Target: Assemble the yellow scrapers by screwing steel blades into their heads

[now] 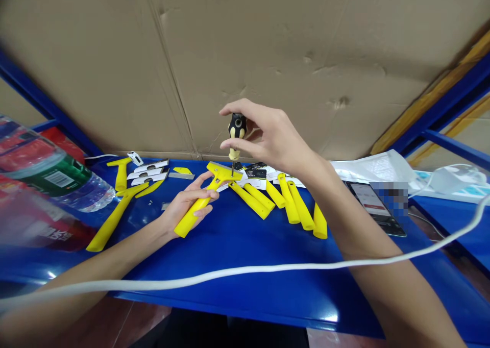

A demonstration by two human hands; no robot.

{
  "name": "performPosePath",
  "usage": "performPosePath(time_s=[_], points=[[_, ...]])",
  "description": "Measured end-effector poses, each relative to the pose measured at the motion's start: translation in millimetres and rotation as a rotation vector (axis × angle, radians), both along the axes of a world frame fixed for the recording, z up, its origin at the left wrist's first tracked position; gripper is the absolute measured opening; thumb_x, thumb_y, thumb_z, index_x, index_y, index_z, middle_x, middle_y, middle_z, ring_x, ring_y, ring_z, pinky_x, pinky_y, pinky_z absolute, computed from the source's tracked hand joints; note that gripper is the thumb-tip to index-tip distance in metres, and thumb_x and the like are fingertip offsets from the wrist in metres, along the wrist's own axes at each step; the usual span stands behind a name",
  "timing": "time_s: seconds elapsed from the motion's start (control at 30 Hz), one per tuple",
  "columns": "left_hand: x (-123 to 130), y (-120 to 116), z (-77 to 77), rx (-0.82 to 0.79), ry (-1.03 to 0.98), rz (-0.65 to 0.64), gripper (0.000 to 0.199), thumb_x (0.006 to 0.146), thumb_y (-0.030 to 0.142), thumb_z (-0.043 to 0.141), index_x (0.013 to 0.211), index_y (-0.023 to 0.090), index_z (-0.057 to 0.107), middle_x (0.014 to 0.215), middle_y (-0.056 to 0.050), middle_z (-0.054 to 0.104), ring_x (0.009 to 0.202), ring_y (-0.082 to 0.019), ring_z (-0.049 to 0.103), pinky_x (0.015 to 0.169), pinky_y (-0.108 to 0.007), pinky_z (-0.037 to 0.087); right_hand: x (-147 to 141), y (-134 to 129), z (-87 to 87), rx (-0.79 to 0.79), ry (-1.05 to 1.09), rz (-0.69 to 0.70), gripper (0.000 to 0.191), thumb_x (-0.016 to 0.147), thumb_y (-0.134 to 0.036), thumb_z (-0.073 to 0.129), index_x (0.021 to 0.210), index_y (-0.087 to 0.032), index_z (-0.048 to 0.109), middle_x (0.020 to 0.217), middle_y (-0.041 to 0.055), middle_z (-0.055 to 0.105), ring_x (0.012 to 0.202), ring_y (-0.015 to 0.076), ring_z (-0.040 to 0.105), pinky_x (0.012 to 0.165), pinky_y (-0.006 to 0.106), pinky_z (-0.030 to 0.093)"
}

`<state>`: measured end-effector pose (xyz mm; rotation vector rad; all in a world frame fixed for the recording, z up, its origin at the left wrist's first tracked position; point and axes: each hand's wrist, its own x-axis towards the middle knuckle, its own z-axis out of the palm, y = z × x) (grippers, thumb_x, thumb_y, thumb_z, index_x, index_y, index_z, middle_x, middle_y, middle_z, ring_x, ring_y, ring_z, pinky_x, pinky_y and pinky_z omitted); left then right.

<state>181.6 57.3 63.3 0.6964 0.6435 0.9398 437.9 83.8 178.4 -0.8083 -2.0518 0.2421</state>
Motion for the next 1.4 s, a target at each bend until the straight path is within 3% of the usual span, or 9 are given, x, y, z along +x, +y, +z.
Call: performPosePath(time_s=[0.2, 0.33, 0.5, 0.67, 0.83, 1.0, 1.2, 1.33, 1.4], points=[[-1.4, 1.9, -5.0, -0.01, 0.008, -0.024, 0.076, 0.081, 0.002, 0.077, 0.148, 0.025, 0.05, 0.092, -0.001, 0.07, 0.054, -0.008, 0.053, 0.042, -0.015, 0.035, -2.0, -2.4, -0.2, -0.072, 0.028, 0.15, 0.052, 0.101, -0.045, 0.081, 0.149, -0.033, 0.069, 0.139, 0.0081, 0.076, 0.114, 0.0319, 0.078, 0.1, 0.053, 0.069], [-1.8, 2.6, -4.3, -0.046, -0.01, 0.009, 0.079, 0.08, 0.001, 0.077, 0.15, 0.026, 0.049, 0.09, -0.002, 0.07, 0.054, -0.009, 0.055, 0.043, -0.015, 0.034, -1.0, -0.3, -0.9, -0.015, 0.004, 0.048, 0.054, 0.092, -0.05, 0.091, 0.139, -0.03, 0.074, 0.123, 0.0066, 0.079, 0.1, 0.0302, 0.078, 0.097, 0.053, 0.069], [-0.2, 2.2, -2.9, -0.056, -0.029, 0.026, 0.076, 0.081, -0.001, 0.073, 0.148, 0.025, 0.05, 0.091, -0.003, 0.07, 0.06, -0.011, 0.061, 0.043, -0.014, 0.035, -2.0, 1.7, -3.1, -0.026, -0.016, 0.089, 0.057, 0.098, -0.055, 0.084, 0.148, -0.031, 0.069, 0.142, 0.011, 0.075, 0.118, 0.0344, 0.076, 0.101, 0.054, 0.068], [0.7, 1.2, -7.2, -0.055, -0.023, 0.012, 0.072, 0.083, 0.0, 0.075, 0.147, 0.024, 0.053, 0.094, -0.003, 0.069, 0.059, -0.01, 0.06, 0.043, -0.014, 0.037, -2.6, 3.5, -4.9, -0.032, -0.048, 0.056, 0.055, 0.096, -0.056, 0.086, 0.142, -0.03, 0.071, 0.116, 0.007, 0.08, 0.097, 0.0301, 0.079, 0.092, 0.05, 0.069], [3.2, -1.5, -8.7, -0.048, -0.034, 0.022, 0.066, 0.083, 0.0, 0.074, 0.143, 0.023, 0.058, 0.111, -0.008, 0.071, 0.069, -0.01, 0.066, 0.04, -0.013, 0.036, -1.4, 4.2, -6.0, -0.06, -0.069, 0.112, 0.06, 0.097, -0.05, 0.084, 0.151, -0.031, 0.065, 0.134, 0.0101, 0.078, 0.11, 0.0325, 0.078, 0.098, 0.052, 0.068], [4.3, -3.1, -6.1, -0.059, -0.05, 0.02, 0.062, 0.083, -0.001, 0.076, 0.138, 0.023, 0.06, 0.122, -0.01, 0.071, 0.072, -0.009, 0.066, 0.04, -0.012, 0.036, -2.1, 2.9, -5.5, -0.06, -0.062, 0.068, 0.055, 0.093, -0.054, 0.088, 0.14, -0.031, 0.071, 0.11, 0.0048, 0.08, 0.094, 0.029, 0.078, 0.089, 0.048, 0.068], [4.3, -3.7, -4.8, -0.067, -0.057, 0.017, 0.063, 0.084, -0.003, 0.073, 0.14, 0.022, 0.058, 0.126, -0.013, 0.071, 0.072, -0.009, 0.067, 0.04, -0.013, 0.038, -3.7, -0.8, -3.8, -0.081, -0.08, 0.128, 0.056, 0.099, -0.047, 0.081, 0.15, -0.032, 0.063, 0.132, 0.0084, 0.078, 0.109, 0.0309, 0.078, 0.093, 0.049, 0.068], [4.4, -4.1, -4.5, -0.071, -0.051, 0.025, 0.064, 0.082, -0.002, 0.074, 0.139, 0.023, 0.058, 0.122, -0.011, 0.07, 0.072, -0.01, 0.066, 0.04, -0.013, 0.037, -3.2, -0.5, -3.9, -0.091, -0.066, 0.077, 0.051, 0.094, -0.052, 0.087, 0.137, -0.031, 0.07, 0.105, 0.0036, 0.081, 0.089, 0.0282, 0.078, 0.083, 0.047, 0.068], [3.9, -3.8, -4.5, -0.07, -0.056, 0.022, 0.064, 0.082, -0.002, 0.075, 0.139, 0.023, 0.058, 0.12, -0.01, 0.07, 0.073, -0.01, 0.066, 0.04, -0.013, 0.036, -3.8, -0.6, -3.7, -0.069, -0.077, 0.058, 0.053, 0.093, -0.054, 0.088, 0.138, -0.031, 0.07, 0.105, 0.0037, 0.081, 0.088, 0.0283, 0.078, 0.084, 0.047, 0.068]])
